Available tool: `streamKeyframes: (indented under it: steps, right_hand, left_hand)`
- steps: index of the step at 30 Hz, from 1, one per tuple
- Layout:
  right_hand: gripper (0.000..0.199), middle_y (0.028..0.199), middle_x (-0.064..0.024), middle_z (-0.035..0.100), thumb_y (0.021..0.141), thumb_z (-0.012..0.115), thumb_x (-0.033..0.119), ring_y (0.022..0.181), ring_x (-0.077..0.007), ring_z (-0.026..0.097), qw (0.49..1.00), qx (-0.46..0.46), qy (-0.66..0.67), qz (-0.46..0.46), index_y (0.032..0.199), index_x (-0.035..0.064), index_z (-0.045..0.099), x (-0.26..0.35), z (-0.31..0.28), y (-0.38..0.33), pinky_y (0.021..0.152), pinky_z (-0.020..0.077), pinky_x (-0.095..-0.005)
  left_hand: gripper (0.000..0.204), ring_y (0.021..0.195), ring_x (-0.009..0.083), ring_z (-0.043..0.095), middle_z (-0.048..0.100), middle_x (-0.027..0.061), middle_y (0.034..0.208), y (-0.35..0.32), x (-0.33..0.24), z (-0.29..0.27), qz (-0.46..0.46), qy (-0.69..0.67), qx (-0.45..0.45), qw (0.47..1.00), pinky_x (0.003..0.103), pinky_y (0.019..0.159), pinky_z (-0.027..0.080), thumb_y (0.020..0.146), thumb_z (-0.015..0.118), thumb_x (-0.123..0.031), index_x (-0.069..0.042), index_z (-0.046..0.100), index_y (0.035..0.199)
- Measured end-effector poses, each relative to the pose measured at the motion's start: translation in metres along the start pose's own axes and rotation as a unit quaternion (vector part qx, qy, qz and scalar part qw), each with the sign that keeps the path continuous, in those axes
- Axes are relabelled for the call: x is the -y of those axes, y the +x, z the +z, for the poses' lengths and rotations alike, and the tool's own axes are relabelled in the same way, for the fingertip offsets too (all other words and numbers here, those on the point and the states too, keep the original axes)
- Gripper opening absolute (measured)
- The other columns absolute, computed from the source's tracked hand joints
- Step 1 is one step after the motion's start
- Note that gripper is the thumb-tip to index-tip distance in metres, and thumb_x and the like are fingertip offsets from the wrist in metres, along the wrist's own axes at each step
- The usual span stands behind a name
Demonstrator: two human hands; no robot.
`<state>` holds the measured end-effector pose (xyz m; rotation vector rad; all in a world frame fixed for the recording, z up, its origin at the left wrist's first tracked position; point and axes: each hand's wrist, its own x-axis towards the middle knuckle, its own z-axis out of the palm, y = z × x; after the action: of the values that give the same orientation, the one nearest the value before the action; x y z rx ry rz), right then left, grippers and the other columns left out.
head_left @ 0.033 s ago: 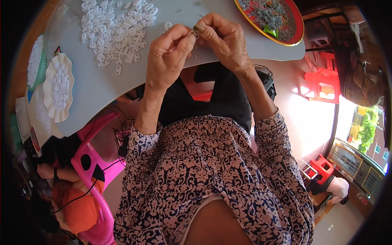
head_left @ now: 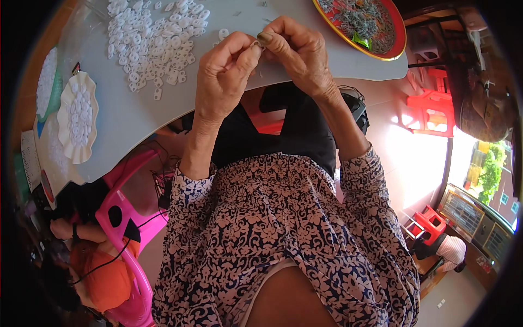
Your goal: Manually assembling small white plastic components by snapping them together at a table.
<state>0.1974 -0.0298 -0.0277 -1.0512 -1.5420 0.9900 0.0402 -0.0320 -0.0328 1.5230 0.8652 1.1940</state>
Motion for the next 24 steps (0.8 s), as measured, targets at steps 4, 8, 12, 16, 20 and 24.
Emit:
streamKeyframes:
  steps: [4, 8, 12, 16, 20, 24]
  right_hand:
    - [0.021, 0.062, 0.0013, 0.056, 0.091, 0.059, 0.021, 0.058, -0.0049, 0.05, 1.0, 0.01, -0.023, -0.005, 0.084, 0.0018, 0.061, -0.0014, -0.0025, 0.0034, 0.055, 0.0431, -0.0216]
    - [0.021, 0.063, 0.002, 0.055, 0.091, 0.059, 0.021, 0.059, -0.0041, 0.047, 0.99, 0.038, 0.12, 0.068, 0.084, 0.0023, 0.062, -0.0032, -0.007, 0.0049, 0.054, 0.041, -0.0208]
    - [0.021, 0.065, 0.0022, 0.055, 0.092, 0.058, 0.021, 0.061, -0.0039, 0.047, 0.984, 0.023, 0.169, 0.05, 0.085, 0.0015, 0.062, -0.0001, -0.0035, 0.0036, 0.055, 0.0406, -0.0201]
    - [0.021, 0.068, 0.0022, 0.055, 0.091, 0.059, 0.02, 0.063, -0.0041, 0.048, 0.994, 0.043, 0.095, 0.028, 0.085, 0.0, 0.062, -0.0011, -0.0056, 0.003, 0.057, 0.0413, -0.02]
    - [0.019, 0.071, 0.0021, 0.057, 0.089, 0.062, 0.019, 0.066, -0.004, 0.049, 0.991, 0.061, 0.105, 0.058, 0.085, -0.0001, 0.063, 0.002, -0.007, 0.006, 0.059, 0.0425, -0.0197]
    - [0.019, 0.072, 0.0019, 0.059, 0.089, 0.062, 0.019, 0.068, -0.0044, 0.05, 0.992, 0.043, 0.119, 0.023, 0.086, 0.0003, 0.063, 0.0004, 0.0, 0.0045, 0.062, 0.0433, -0.0196]
  left_hand:
    - [0.012, 0.058, 0.004, 0.047, 0.051, -0.0035, 0.064, -0.0004, 0.0016, 0.002, 0.023, 0.046, -0.024, 0.998, 0.02, 0.052, 0.038, 0.09, 0.057, -0.011, -0.001, 0.058, 0.084]
    - [0.012, 0.061, 0.0053, 0.051, 0.056, -0.0016, 0.07, -0.0004, 0.0013, 0.0028, 0.016, 0.007, -0.023, 1.0, 0.02, 0.055, 0.041, 0.091, 0.057, -0.012, -0.001, 0.059, 0.086]
    - [0.012, 0.062, 0.0053, 0.052, 0.057, -0.0011, 0.072, -0.0008, 0.0029, 0.0029, 0.012, -0.011, -0.027, 1.0, 0.019, 0.056, 0.041, 0.091, 0.056, -0.011, 0.0, 0.06, 0.088]
    - [0.012, 0.062, 0.0053, 0.052, 0.057, -0.0012, 0.071, -0.0013, -0.0016, 0.0026, 0.007, -0.008, -0.022, 1.0, 0.019, 0.056, 0.042, 0.091, 0.056, -0.011, 0.0, 0.06, 0.087]
    - [0.011, 0.062, 0.0047, 0.052, 0.057, -0.0013, 0.069, -0.0011, 0.0011, -0.0007, 0.003, 0.008, -0.009, 1.0, 0.019, 0.056, 0.041, 0.09, 0.057, -0.011, -0.001, 0.06, 0.087]
    - [0.012, 0.062, 0.0044, 0.051, 0.056, -0.001, 0.069, -0.0014, 0.0004, -0.0004, 0.013, -0.014, -0.037, 0.999, 0.019, 0.056, 0.041, 0.091, 0.057, -0.012, -0.001, 0.06, 0.088]
